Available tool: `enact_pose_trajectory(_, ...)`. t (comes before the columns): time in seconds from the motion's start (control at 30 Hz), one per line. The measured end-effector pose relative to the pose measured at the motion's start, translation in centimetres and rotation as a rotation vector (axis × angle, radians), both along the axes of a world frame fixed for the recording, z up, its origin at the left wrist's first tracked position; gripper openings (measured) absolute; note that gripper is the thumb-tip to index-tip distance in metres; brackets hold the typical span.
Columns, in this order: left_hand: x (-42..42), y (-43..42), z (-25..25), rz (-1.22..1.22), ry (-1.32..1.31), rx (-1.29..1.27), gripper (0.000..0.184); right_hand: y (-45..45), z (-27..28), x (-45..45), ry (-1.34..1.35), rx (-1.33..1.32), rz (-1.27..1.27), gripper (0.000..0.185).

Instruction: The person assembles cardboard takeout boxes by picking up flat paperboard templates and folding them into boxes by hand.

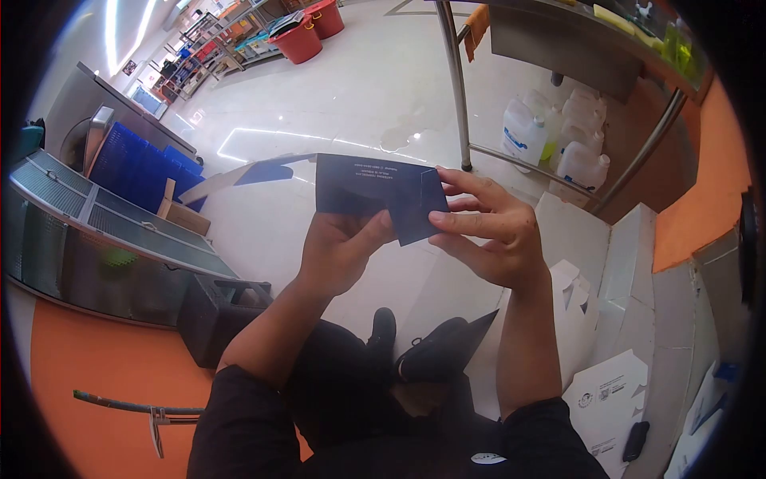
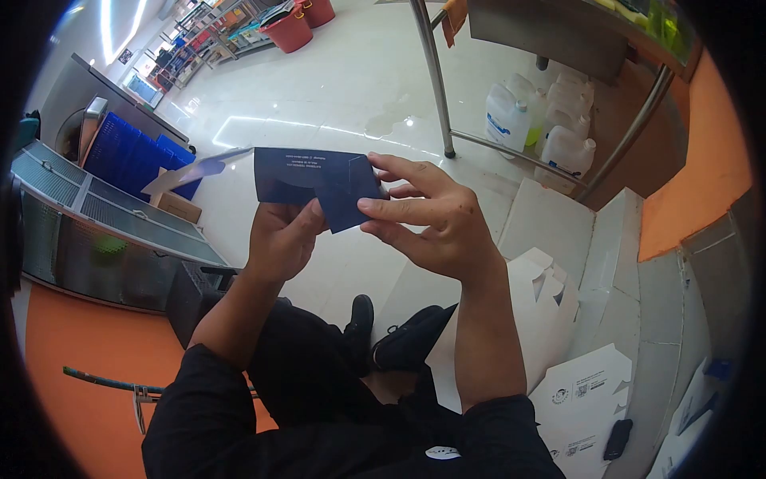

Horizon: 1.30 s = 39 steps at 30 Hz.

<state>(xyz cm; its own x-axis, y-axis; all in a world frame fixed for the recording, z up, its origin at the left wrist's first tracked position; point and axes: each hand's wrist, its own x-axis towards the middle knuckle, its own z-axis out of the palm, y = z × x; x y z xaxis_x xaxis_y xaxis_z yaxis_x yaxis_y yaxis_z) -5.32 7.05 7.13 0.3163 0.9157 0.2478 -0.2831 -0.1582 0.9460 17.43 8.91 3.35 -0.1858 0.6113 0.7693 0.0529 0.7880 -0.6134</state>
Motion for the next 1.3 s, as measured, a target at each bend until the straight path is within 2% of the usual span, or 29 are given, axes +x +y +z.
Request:
enact_pose_trajectory(0.3, -0.6, -0.5, -0.5, 0.116, 0.302, 0.049, 0.029, -0.1, 0.1, -0.2, -0.057, 0.072, -0.061, 0.03)
enact_pose_trajectory(0.7, 0.5, -0.9, -1.1, 0.172, 0.165, 0.016, 0.026, -0.5, 0.4, -1.0, -0.095, 0.041, -0.101, 0.028)
enact_pose_trajectory(0.83, 0.7, -0.4, -1.0, 0.188, 0.216, 0.091, 0.025, -0.6, 0.9, -1.2, -0.064, 0.023, -0.121, 0.029)
enact_pose_trajectory(0.93, 1.1, -0.3, -0.9, 0.213, 0.204, 0.101, 0.025, -0.6, 0.6, -1.5, -0.154, 0.079, -0.189, 0.031)
enact_pose_trajectory(1.2, 0.7, -0.2, -1.0, 0.274, 0.339, 0.092, 0.026, -0.7, 0.4, -2.1, -0.081, -0.067, -0.101, 0.038)
enact_pose_trajectory(1.3, 0.5, -0.2, -1.2, 0.238, 0.298, 0.035, 0.026, -0.5, 0.0, -2.4, -0.031, -0.054, -0.096, 0.038)
